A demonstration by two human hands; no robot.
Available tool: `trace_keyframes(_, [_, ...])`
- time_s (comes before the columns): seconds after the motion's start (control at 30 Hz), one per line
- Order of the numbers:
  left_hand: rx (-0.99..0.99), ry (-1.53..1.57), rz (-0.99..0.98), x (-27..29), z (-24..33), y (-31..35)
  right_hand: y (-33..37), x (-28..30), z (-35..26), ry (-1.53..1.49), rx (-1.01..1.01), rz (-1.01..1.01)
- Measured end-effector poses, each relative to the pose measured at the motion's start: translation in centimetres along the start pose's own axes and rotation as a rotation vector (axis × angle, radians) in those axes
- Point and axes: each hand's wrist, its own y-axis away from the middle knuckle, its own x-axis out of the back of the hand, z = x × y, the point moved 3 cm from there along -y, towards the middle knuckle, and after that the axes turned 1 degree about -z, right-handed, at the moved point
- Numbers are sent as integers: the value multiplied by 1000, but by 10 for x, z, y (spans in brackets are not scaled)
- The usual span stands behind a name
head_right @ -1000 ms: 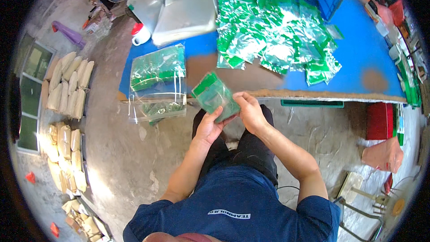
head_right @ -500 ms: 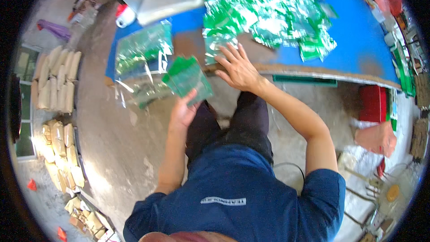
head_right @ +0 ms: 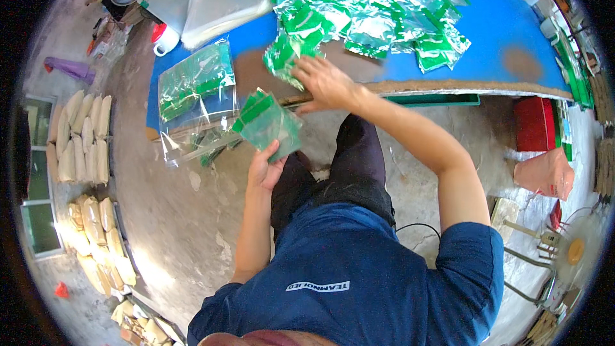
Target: Sorting green plastic packets and placing them into a clear plastic bag on a blue table.
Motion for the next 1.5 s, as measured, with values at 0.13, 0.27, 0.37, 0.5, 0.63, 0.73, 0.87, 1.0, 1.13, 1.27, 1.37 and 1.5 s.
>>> trace_keyframes(0.13, [-20,46,-131,0,-2,13,31,5,-33,-575,-305,357])
trace_keyframes(0.27, [-87,145,-163,-21,4,-4,19,-2,-55,-1467,-842,402])
trace_keyframes(0.37, [-156,-5,-93,-29,8,-14,-13,9,-22,-764,-622,310])
trace_keyframes(0.5, [-247,-197,-23,-30,4,-12,-56,7,45,214,-455,425])
trace_keyframes(0.63, [-170,-96,-151,-31,-2,-4,-59,-16,58,699,-383,0])
trace_keyframes(0.73, [-82,5,-191,-18,-5,-9,-51,-7,72,395,-379,5])
trace_keyframes(0.87, [-74,111,-158,-11,13,4,-40,43,13,-308,-699,349])
trace_keyframes(1.0, [-131,97,-226,-45,17,-7,12,35,-40,-1448,-762,222])
trace_keyframes(1.13, [-240,-128,-154,-56,22,-7,11,35,-47,-1424,-679,274])
trace_keyframes(1.27, [-277,-339,-156,-41,8,-4,0,17,-25,-1216,-577,222])
trace_keyframes(1.37, [-173,-293,-137,-36,-2,1,-6,17,-27,-932,-604,-2])
trace_keyframes(1.5, [-165,-195,-90,-32,6,0,-21,28,3,29,-222,312])
